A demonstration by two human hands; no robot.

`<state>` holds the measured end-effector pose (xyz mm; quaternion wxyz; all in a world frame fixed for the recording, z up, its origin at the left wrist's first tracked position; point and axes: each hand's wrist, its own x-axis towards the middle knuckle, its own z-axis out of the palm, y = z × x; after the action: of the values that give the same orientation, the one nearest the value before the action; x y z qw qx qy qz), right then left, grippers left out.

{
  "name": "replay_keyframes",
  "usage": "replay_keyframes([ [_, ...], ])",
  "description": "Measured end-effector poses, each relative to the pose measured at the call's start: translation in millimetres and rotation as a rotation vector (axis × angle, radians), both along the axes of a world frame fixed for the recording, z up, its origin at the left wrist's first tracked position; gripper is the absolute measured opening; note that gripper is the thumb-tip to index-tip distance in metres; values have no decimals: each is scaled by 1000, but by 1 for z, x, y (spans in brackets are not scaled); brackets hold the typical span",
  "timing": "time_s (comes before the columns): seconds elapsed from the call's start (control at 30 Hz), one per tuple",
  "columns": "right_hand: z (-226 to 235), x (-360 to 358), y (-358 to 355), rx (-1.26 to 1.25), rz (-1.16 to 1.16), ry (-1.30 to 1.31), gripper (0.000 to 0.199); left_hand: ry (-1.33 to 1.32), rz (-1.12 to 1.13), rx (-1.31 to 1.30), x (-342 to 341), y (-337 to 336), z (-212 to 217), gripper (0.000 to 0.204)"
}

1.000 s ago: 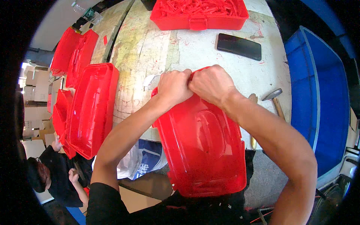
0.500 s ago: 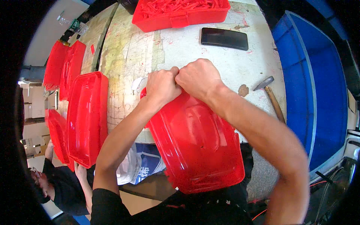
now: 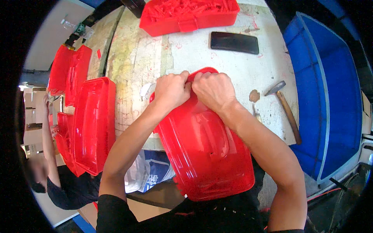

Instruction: The person assembles red plastic containers by snapping lids onto bases, inserting handles, and using a hammer to seat components. They repeatedly flip containers, align parts, and tap edges to secure them. A coworker performs similar assembly across the table.

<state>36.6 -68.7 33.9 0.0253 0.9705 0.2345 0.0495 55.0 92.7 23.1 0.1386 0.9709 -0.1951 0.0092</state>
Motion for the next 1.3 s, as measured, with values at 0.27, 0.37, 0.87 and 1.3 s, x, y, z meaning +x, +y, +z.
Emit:
replay_keyframes([
  [0.27, 14, -28, -20, 171, 197, -281, 25, -75, -118, -166, -21, 50, 40, 49],
  [0.37, 9, -24, -35, 345, 144, -155, 22, -298, 411, -278, -85, 81, 52, 48],
  [0.87, 38, -69, -78, 898, -83, -210, 19, 189, 677, -1069, -238, 46, -28, 70],
  [1.3, -28, -174, -170, 798, -530, 258, 30, -354, -492, -113, -103, -76, 66, 41],
])
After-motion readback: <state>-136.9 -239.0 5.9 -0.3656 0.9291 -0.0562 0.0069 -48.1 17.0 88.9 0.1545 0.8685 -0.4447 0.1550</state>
